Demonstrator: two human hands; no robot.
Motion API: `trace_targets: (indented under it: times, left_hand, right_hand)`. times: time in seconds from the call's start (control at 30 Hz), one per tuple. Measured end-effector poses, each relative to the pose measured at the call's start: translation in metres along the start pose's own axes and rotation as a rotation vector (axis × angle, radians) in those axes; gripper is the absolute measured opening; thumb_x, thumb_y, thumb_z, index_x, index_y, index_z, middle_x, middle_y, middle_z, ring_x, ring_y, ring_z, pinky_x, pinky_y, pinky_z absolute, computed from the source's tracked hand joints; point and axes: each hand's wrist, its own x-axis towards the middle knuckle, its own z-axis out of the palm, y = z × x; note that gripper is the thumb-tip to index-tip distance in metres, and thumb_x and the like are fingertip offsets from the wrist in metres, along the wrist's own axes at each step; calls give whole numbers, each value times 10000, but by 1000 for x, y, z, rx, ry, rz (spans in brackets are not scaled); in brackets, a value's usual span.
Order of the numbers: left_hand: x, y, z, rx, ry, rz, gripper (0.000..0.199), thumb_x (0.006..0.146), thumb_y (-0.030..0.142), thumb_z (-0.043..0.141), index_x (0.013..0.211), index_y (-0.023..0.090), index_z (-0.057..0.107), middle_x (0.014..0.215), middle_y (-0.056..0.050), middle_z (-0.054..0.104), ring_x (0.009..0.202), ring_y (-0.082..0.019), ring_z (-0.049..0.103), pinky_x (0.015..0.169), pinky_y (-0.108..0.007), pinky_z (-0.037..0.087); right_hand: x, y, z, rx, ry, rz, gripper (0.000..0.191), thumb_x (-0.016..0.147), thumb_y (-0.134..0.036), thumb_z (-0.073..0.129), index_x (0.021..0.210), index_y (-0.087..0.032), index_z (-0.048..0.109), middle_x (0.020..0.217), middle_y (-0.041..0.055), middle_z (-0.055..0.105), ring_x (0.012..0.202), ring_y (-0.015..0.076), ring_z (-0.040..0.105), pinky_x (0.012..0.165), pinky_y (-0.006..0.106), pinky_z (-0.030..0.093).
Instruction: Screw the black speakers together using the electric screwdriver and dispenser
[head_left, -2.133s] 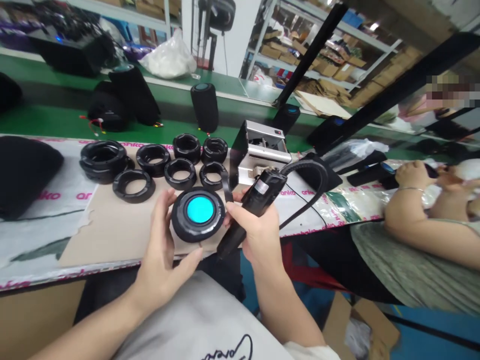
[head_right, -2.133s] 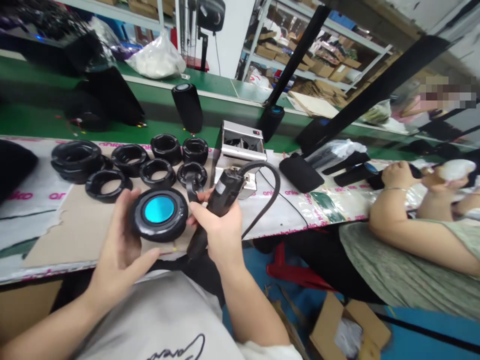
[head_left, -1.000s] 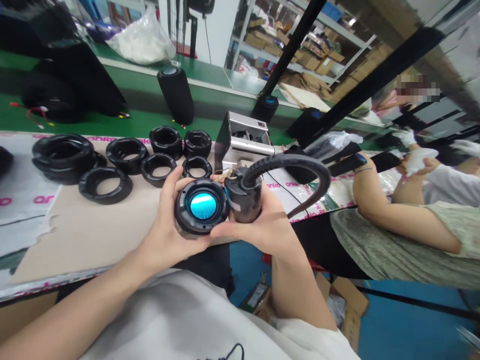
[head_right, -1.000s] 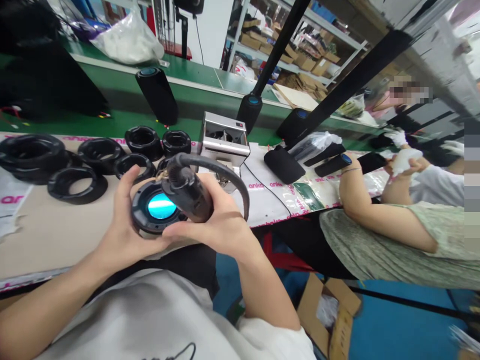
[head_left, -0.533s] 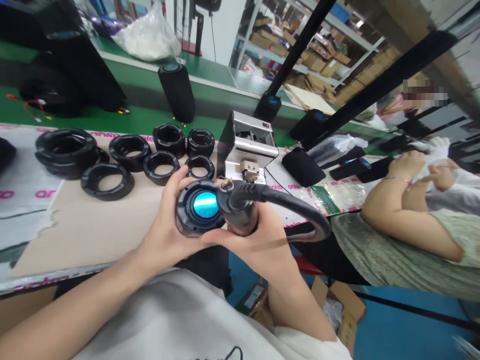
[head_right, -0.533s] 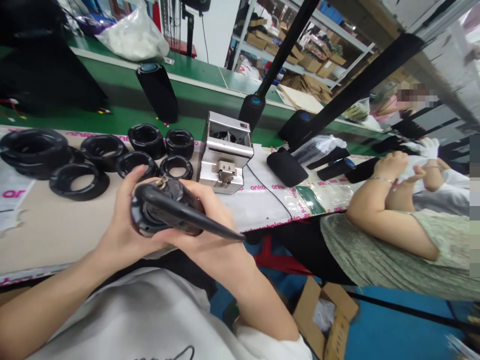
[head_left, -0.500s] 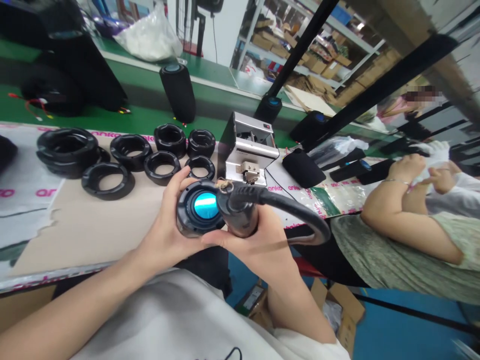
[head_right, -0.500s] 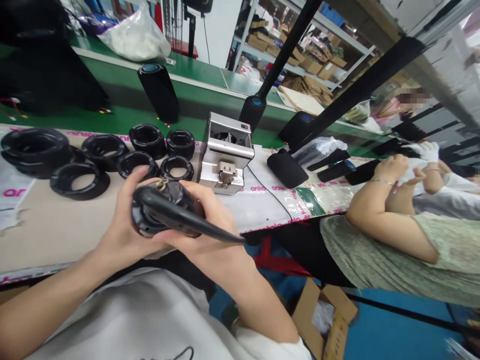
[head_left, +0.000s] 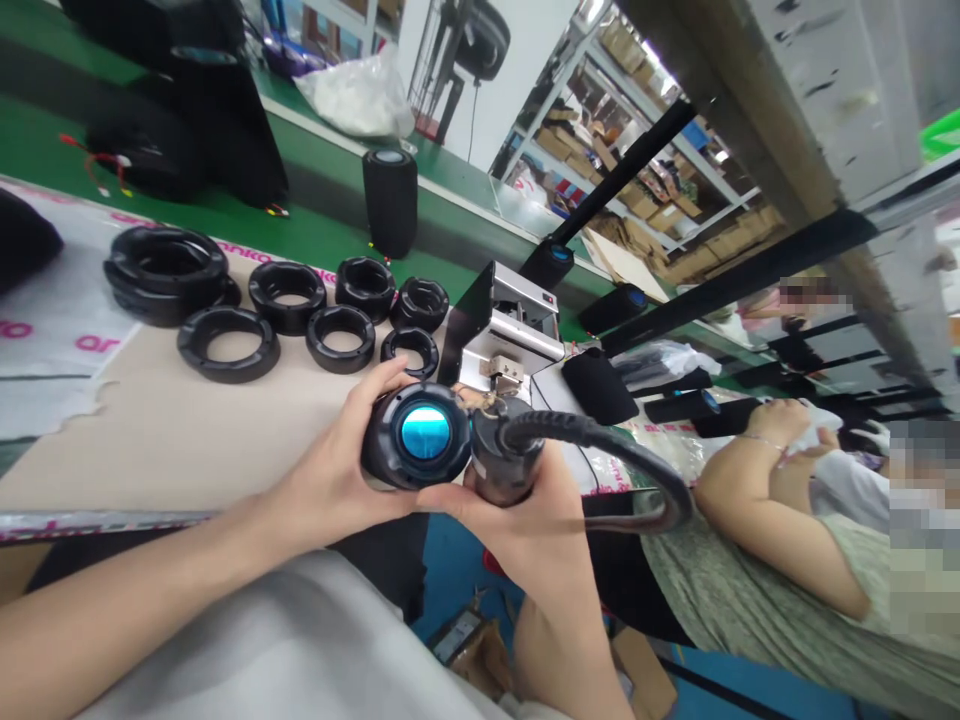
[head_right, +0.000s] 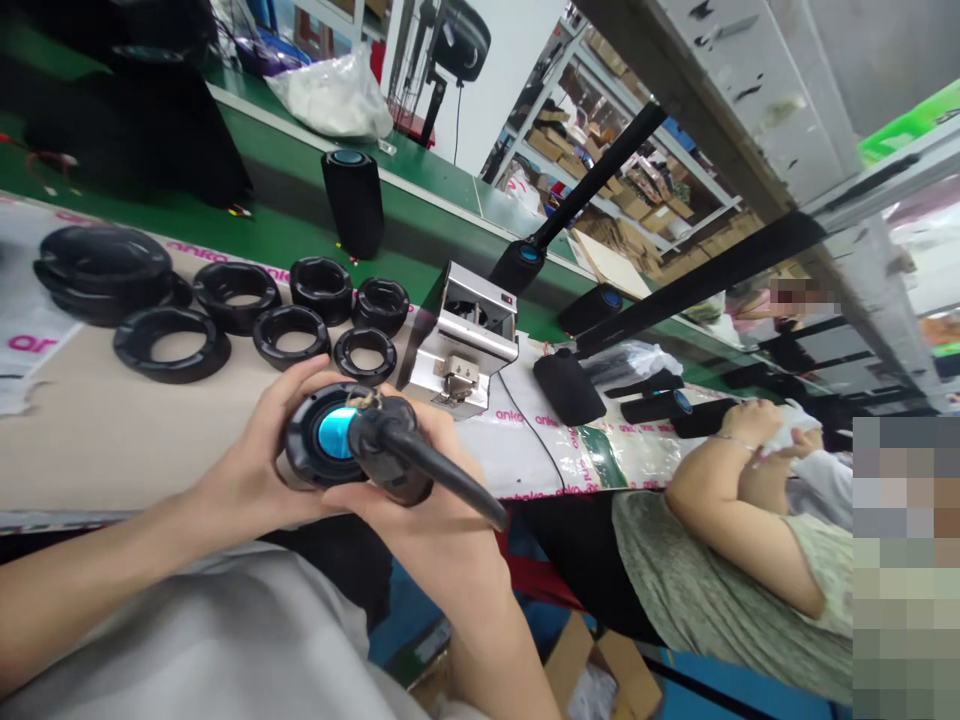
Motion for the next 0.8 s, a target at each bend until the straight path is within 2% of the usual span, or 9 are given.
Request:
trace_targets:
  times: [0.27,0.37,0.5,0.57,0.63,0.7,0.73,0.8]
  left_hand:
    - [1,1,-2,6,-21,-3,1218,749,376,1007,1708,444,258,1647,-138,530,1515,-409,570,1254,-598,517]
    - [1,2,-3,16,-24,-21,1224,742,391,1010,1708,450,261,1645,-132,540,1519,-417,569,1250,-607,521]
    - [3,9,-10,43,-54,-24,1169,758,398,1000,1694,475,304,1640,-111,553,1502,-411,592,1228,-601,545]
    - [7,13,-14,24,-72,-14,1233,703,479,1031,1702,467,308,1642,-124,547,1493,-424,596,1216,-605,556]
    - [14,16,-17,10,-61,18,1352,573,608,1059,1704,428,341,1664,-147,522,1505,-458,574,1242,-634,525]
    - [21,18,-19,41,-66,33,1344,498,667,1058,1658,377,444,1666,-155,526,1511,-477,561,1268,-651,491]
    - [24,19,-18,64,-80,29,1278,512,662,1057,1618,356,496,1654,-150,548,1505,-472,570,1270,-648,491]
    - [29,20,-18,108,-98,19,1102,591,617,1047,1540,326,566,1612,-138,602,1476,-447,609,1252,-626,518]
  right_hand:
    - [2,3,-4,-19,-66,-1,776,702,-313,1043,1393,-330,691,1092,59,749,1167,332,736,948,481,694]
    - [2,3,-7,-23,-79,14,805,701,-306,1041,1425,-343,689,1073,53,751,1152,336,744,990,509,686]
    - [2,1,-7,-55,-68,51,770,680,-347,1048,1379,-353,724,1136,49,764,1149,340,753,1058,551,666]
    - [3,0,-3,-74,-59,67,772,657,-385,1055,1359,-344,736,1173,52,771,1139,346,756,1031,551,679]
    - [3,2,1,-25,-41,81,791,642,-382,1057,1362,-332,732,1235,56,768,1124,337,760,968,516,702]
    - [4,6,2,68,-33,86,795,651,-342,1051,1372,-328,717,1258,46,763,1079,295,764,897,441,708]
    - [4,8,1,102,-37,85,773,659,-319,1048,1359,-322,717,1213,36,770,1024,264,765,861,399,699]
    - [6,10,-7,131,-54,86,683,667,-282,1046,1274,-300,734,1005,2,773,849,199,736,761,320,656]
